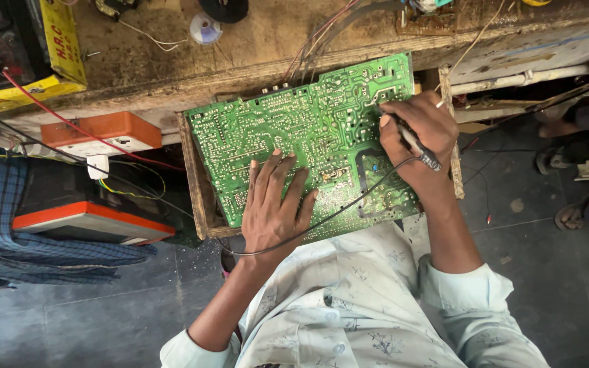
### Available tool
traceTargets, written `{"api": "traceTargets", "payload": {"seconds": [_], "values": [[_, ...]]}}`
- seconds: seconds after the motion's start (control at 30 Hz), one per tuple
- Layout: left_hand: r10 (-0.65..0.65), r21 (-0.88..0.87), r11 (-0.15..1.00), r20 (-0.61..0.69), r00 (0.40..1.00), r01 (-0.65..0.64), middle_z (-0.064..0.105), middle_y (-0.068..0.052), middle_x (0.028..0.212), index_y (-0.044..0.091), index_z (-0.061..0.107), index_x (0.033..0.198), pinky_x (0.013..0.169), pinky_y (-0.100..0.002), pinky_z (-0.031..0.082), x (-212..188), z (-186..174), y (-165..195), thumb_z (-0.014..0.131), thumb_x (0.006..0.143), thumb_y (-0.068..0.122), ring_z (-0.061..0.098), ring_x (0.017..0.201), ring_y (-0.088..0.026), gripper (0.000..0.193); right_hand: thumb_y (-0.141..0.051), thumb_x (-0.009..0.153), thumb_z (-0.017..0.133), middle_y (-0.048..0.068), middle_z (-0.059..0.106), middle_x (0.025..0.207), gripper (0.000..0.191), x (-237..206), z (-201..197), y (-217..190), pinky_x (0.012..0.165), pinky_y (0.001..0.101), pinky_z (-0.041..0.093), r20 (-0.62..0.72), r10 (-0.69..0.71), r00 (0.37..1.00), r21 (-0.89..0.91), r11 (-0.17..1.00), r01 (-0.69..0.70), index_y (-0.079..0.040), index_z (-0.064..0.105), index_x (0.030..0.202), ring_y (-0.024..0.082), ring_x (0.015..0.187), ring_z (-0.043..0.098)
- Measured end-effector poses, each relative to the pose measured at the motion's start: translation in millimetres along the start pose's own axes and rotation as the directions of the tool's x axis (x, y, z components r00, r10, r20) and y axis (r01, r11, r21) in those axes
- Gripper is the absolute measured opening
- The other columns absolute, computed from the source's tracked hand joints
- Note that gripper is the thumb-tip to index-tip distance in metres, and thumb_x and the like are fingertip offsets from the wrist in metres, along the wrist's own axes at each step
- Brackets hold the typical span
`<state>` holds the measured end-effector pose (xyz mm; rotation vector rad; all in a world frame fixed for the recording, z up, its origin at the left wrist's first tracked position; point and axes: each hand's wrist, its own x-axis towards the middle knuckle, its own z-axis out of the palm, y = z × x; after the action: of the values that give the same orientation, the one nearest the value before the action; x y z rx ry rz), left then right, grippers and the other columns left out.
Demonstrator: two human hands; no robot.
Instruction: The person solders components on a large green circuit board at a repair workbench, holding the board steady with one hand while applying a soldering iron with the other. They then handle a small wired component, brush the board surface, and touch a probe to the board to test it.
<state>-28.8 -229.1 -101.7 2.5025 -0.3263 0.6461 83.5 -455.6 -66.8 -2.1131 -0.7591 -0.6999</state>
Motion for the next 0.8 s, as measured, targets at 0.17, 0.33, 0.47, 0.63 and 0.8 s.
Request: {"api": "traceTargets", "payload": {"seconds": [0.17, 0.33, 0.47, 0.63, 0.8], "values": [[-0.009, -0.005, 1.0, 0.02, 1.0, 0.009, 0.056, -0.015, 0.137, 0.004, 0.068, 0.123, 0.122, -0.06, 0.034, 0.2, -0.7, -0.2, 0.074, 0.094, 0.022, 0.048, 0.14, -0.035, 0.035, 0.005, 0.088, 0.075, 0.015, 0.069, 0.096, 0.021, -0.9, 2.1, 5.8, 0.076, 0.036, 0.053, 0.022, -0.035, 0.999, -0.001, 0.999, 0.035, 0.003, 0.074, 0.108, 0.029, 0.09, 0.065], [-0.006, -0.006, 1.0, 0.01, 1.0, 0.006, 0.056, -0.014, 0.137, 0.004, 0.068, 0.123, 0.122, -0.06, 0.035, 0.4, -0.3, -0.4, 0.074, 0.095, 0.023, 0.048, 0.14, -0.035, 0.035, 0.006, 0.087, 0.073, 0.015, 0.069, 0.096, 0.023, -2.2, 3.9, 9.0, 0.074, 0.0356, 0.053, -0.014, -0.035, 0.999, -0.015, 0.999, 0.035, 0.003, 0.074, 0.11, 0.028, 0.088, 0.065], [-0.004, 0.003, 1.0, 0.006, 1.0, 0.004, 0.057, -0.014, 0.137, 0.004, 0.068, 0.123, 0.123, -0.06, 0.035, -0.3, -0.4, -0.1, 0.074, 0.095, 0.023, 0.049, 0.14, -0.035, 0.034, 0.004, 0.093, 0.074, 0.014, 0.07, 0.097, 0.018, -3.3, 2.5, 7.2, 0.074, 0.0347, 0.053, -0.022, 0.008, 1.0, 0.028, 1.0, -0.008, 0.004, 0.074, 0.11, 0.026, 0.085, 0.066], [-0.011, -0.005, 1.0, 0.011, 1.0, 0.011, 0.057, -0.015, 0.137, 0.004, 0.069, 0.123, 0.122, -0.06, 0.035, -0.8, -0.4, 0.0, 0.074, 0.095, 0.022, 0.049, 0.14, -0.035, 0.035, 0.002, 0.09, 0.075, 0.015, 0.068, 0.096, 0.02, -2.5, 1.4, 4.5, 0.076, 0.0366, 0.053, 0.029, -0.019, 0.999, 0.001, 1.0, 0.019, 0.003, 0.074, 0.11, 0.028, 0.088, 0.065], [-0.004, 0.001, 1.0, 0.006, 1.0, 0.004, 0.057, -0.014, 0.137, 0.004, 0.069, 0.122, 0.123, -0.06, 0.035, -0.5, 0.7, -0.5, 0.075, 0.094, 0.023, 0.049, 0.14, -0.035, 0.034, 0.004, 0.09, 0.074, 0.015, 0.069, 0.096, 0.02, -1.5, 2.8, 4.0, 0.074, 0.0351, 0.053, -0.01, -0.01, 1.0, -0.026, 1.0, 0.01, 0.003, 0.075, 0.11, 0.028, 0.086, 0.065]]}}
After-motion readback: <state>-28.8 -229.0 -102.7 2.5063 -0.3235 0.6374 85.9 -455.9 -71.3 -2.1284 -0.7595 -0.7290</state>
